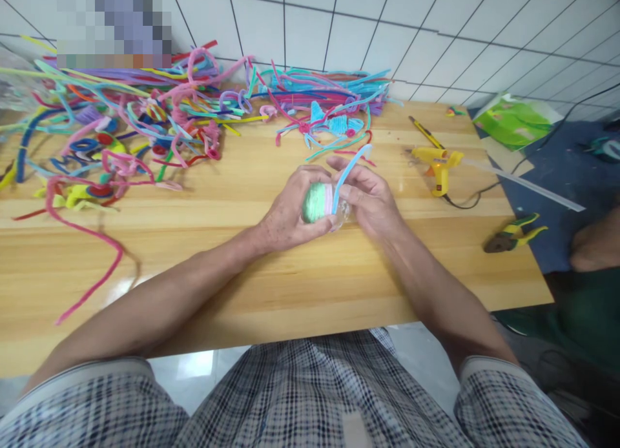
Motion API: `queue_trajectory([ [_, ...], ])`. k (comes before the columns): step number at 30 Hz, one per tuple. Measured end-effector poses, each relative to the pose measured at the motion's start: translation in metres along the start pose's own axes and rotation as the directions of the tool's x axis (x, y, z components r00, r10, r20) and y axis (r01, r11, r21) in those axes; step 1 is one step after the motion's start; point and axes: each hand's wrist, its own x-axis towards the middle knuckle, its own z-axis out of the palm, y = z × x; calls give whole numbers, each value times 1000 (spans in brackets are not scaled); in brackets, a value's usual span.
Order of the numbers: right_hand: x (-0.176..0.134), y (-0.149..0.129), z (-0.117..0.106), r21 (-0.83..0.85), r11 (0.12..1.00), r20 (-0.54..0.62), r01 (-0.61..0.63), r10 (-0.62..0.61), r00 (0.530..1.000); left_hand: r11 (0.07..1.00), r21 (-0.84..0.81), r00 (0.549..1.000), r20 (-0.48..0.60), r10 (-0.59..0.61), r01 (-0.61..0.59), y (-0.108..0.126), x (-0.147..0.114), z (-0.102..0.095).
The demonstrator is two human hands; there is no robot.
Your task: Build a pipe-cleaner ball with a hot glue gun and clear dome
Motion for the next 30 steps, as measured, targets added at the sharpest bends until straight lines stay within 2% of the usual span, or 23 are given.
queue_trajectory([
  [4,-1,2,3,23,999,-15,-28,28,999,999,-22,999,-5,34,-34,5,1,1],
  [9,-1,4,7,55,998,-34,-35,37,999,998,0,998,33,-62,62,12,1,-2],
  [16,-1,-1,10,42,995,-37,-90,91,995,995,23,993,61,-99,98,14,2,-1],
  [22,-1,-1,10,73,990,-31,-117,120,992,997,65,999,26,28,-29,6,-3,2],
  [26,0,-1,10,104,986,-29,-133,137,990,993,85,996,50,77,-81,3,-6,3],
  [30,-1,-5,11,135,979,-21,-152,157,987,987,111,993,28,116,-118,1,-7,5],
])
